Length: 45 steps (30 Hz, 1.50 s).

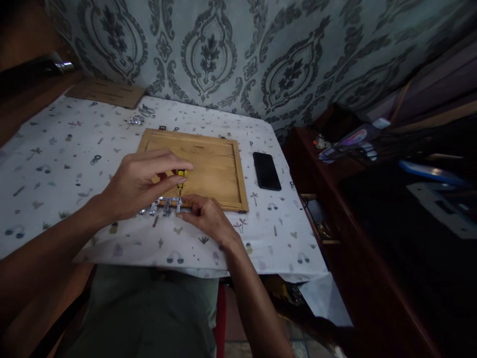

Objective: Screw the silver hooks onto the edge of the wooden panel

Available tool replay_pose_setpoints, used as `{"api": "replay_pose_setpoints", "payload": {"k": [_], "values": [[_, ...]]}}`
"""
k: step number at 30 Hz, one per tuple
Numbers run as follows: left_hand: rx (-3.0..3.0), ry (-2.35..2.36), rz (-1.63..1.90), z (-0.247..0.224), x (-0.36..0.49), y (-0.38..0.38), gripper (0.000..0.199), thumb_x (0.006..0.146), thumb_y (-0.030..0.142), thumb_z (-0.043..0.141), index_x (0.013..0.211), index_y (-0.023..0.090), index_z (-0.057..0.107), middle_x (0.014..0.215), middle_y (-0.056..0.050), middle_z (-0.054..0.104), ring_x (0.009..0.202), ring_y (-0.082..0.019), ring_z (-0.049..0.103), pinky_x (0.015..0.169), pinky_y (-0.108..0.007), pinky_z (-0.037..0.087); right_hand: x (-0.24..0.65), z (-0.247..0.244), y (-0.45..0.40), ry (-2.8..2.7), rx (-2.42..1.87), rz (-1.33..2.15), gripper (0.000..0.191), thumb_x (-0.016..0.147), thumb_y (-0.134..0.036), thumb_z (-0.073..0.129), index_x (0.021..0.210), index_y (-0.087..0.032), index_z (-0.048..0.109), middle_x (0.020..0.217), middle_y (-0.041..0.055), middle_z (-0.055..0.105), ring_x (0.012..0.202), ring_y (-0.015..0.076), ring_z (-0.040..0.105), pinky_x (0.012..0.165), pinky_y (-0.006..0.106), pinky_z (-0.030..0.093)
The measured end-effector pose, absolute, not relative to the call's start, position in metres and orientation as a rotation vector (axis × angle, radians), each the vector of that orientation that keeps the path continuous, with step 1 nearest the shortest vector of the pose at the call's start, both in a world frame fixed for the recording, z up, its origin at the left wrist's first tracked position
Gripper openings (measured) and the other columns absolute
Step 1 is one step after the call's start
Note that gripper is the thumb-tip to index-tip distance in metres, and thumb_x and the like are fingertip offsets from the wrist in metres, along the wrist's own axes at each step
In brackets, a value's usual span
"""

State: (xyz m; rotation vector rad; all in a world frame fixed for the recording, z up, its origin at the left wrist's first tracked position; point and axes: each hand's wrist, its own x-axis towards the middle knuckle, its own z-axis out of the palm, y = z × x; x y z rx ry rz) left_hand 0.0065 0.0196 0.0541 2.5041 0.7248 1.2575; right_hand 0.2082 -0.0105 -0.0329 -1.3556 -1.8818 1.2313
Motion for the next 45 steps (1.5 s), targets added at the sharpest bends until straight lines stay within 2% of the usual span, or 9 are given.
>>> {"api": "replay_pose_setpoints", "payload": {"k": [6,11,21,26,33,35,41,45], "values": [[2.537,0.737,1.302,0.0493,0.0077,0.0181,0.017,0.094,0.017,0.067,0.109,0.010,0.071,0.092,-0.005,0.070,0.082,-0.014,0.068,0.071,-0.022,0.052,0.2083,-0.0330,-0.0105,-1.907,-1.353,1.197,0.045,0.083,-0.039,0.076,0.123,-0.020,0.072,0.062,-0.0063,0.050,0.058,0.0116,0.043,0.058,0.027,0.034],[2.529,0.767,1.282,0.0495,0.0064,0.0181,0.016,0.096,0.021,0.066,0.109,0.012,0.071,0.091,-0.004,0.069,0.079,-0.014,0.067,0.068,-0.023,0.051,0.2086,-0.0345,-0.0104,-1.887,-1.341,1.204,0.046,0.082,-0.039,0.077,0.124,-0.020,0.072,0.063,-0.0064,0.050,0.059,0.0115,0.043,0.058,0.027,0.034],[2.623,0.663,1.252,0.0514,0.0045,0.0196,0.020,0.099,0.013,0.056,0.113,0.009,0.070,0.100,-0.009,0.074,0.091,-0.016,0.070,0.078,-0.024,0.054,0.2081,-0.0339,-0.0114,-1.854,-1.356,1.255,0.046,0.082,-0.039,0.078,0.124,-0.021,0.071,0.065,-0.0050,0.052,0.060,0.0119,0.042,0.058,0.029,0.033],[2.650,0.618,1.182,0.0529,0.0018,0.0241,0.021,0.101,0.017,0.055,0.116,0.011,0.068,0.106,-0.009,0.075,0.095,-0.016,0.071,0.079,-0.023,0.055,0.2080,-0.0344,-0.0111,-1.858,-1.341,1.251,0.047,0.081,-0.039,0.078,0.124,-0.020,0.071,0.068,-0.0046,0.052,0.061,0.0118,0.042,0.058,0.029,0.033],[2.687,0.728,1.290,0.0440,0.0059,0.0249,0.022,0.098,0.027,0.062,0.112,0.011,0.069,0.089,-0.005,0.065,0.073,-0.014,0.062,0.064,-0.024,0.049,0.2078,-0.0322,-0.0115,-1.881,-1.340,1.212,0.046,0.082,-0.040,0.077,0.124,-0.020,0.072,0.064,-0.0057,0.050,0.059,0.0113,0.042,0.058,0.028,0.033],[2.662,0.733,1.314,0.0440,0.0058,0.0254,0.020,0.098,0.025,0.062,0.111,0.011,0.069,0.089,-0.005,0.066,0.074,-0.014,0.063,0.065,-0.024,0.050,0.2077,-0.0311,-0.0117,-1.887,-1.337,1.218,0.046,0.082,-0.039,0.077,0.124,-0.020,0.072,0.064,-0.0059,0.050,0.059,0.0113,0.043,0.058,0.027,0.033],[2.646,0.661,1.241,0.0512,0.0024,0.0274,0.019,0.099,0.019,0.059,0.115,0.014,0.069,0.102,-0.006,0.074,0.093,-0.016,0.071,0.079,-0.024,0.055,0.2068,-0.0303,-0.0117,-1.874,-1.322,1.223,0.044,0.082,-0.038,0.077,0.122,-0.019,0.072,0.064,-0.0056,0.050,0.059,0.0114,0.042,0.057,0.027,0.032],[2.651,0.670,1.187,0.0535,0.0020,0.0255,0.024,0.100,0.020,0.057,0.120,0.013,0.067,0.111,-0.008,0.076,0.094,-0.017,0.072,0.082,-0.025,0.056,0.2066,-0.0327,-0.0110,-1.856,-1.329,1.229,0.044,0.081,-0.038,0.078,0.121,-0.019,0.072,0.066,-0.0050,0.051,0.060,0.0114,0.042,0.057,0.028,0.032]]}}
